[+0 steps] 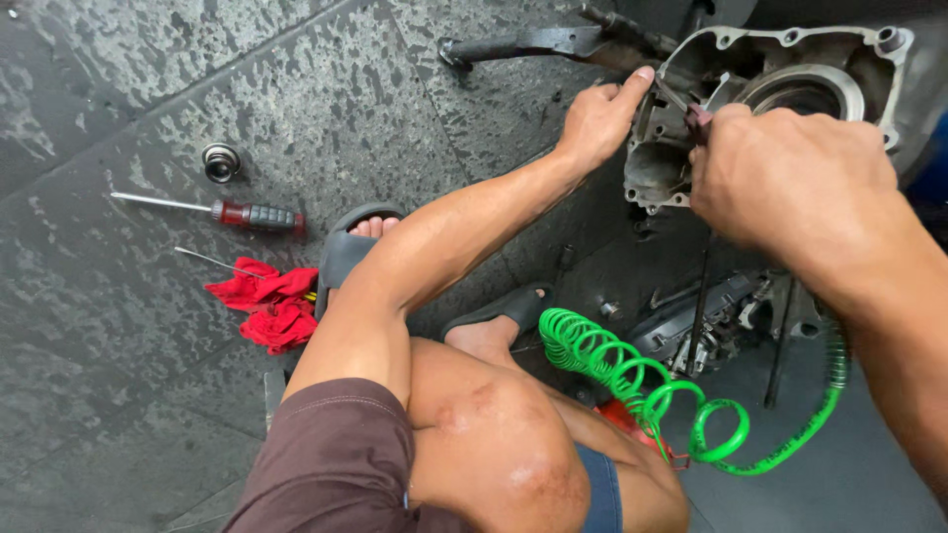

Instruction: The person sits on the workshop floor repairing a motorcycle engine crankcase. They use a screwdriver on the engine case, fit a piston with a ring into place by hand, wipe parts with a red cloth, and work on the engine mounted on the floor.

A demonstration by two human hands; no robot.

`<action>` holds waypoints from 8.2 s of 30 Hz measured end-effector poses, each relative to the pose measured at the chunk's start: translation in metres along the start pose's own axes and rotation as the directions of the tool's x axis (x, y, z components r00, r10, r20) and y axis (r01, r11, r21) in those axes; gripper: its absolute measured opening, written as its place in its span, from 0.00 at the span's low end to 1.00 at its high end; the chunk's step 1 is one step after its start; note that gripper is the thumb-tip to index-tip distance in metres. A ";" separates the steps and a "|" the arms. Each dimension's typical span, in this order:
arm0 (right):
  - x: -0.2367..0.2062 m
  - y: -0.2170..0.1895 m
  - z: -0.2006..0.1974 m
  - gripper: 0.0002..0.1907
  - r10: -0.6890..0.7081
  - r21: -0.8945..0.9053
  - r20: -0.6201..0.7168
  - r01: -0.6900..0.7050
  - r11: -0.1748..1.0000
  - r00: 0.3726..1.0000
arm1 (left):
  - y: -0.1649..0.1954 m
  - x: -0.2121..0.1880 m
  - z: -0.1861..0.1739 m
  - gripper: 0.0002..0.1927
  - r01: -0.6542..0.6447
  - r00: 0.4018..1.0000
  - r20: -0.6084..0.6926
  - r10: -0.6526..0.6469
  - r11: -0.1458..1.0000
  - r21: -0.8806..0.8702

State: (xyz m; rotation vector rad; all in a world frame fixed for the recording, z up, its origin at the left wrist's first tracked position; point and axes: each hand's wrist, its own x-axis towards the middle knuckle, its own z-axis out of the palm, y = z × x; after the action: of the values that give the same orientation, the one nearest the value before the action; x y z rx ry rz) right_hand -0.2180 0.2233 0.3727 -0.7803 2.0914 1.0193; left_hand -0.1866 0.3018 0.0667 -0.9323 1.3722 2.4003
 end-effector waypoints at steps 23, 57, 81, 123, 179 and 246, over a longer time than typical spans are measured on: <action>-0.073 -0.019 0.023 0.16 -0.101 -0.064 0.063 0.105 0.992 0.993 | 0.008 -0.073 -0.019 0.16 -0.024 0.999 0.025 0.027 0.989 -0.143; -0.078 -0.051 0.031 0.12 -0.061 -0.014 0.152 0.064 0.998 0.986 | 0.021 -0.153 -0.021 0.10 -0.433 0.901 0.032 0.432 0.898 0.083; -0.152 -0.034 0.032 0.08 0.129 -0.031 0.042 -0.128 0.991 0.991 | 0.068 -0.172 -0.021 0.13 -0.611 0.788 0.116 0.605 0.792 0.016; -0.145 0.016 -0.026 0.17 0.172 -0.200 -0.403 -0.270 0.942 0.899 | 0.167 -0.113 0.037 0.24 -0.576 0.808 0.030 0.588 0.800 -0.170; -0.070 0.027 0.002 0.17 0.132 0.020 -0.268 -0.132 0.991 0.954 | 0.128 -0.058 -0.009 0.15 -0.539 0.823 -0.066 0.565 0.811 0.226; -0.029 -0.009 0.033 0.12 0.033 0.092 -0.201 -0.014 0.996 0.979 | 0.022 -0.015 -0.004 0.30 0.015 0.998 -0.058 -0.016 1.000 -0.015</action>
State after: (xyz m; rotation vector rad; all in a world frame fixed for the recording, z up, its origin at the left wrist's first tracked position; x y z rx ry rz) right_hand -0.1840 0.2523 0.3765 -0.8455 2.3068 0.8826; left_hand -0.1839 0.2884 0.0904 -1.0203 1.3641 2.3927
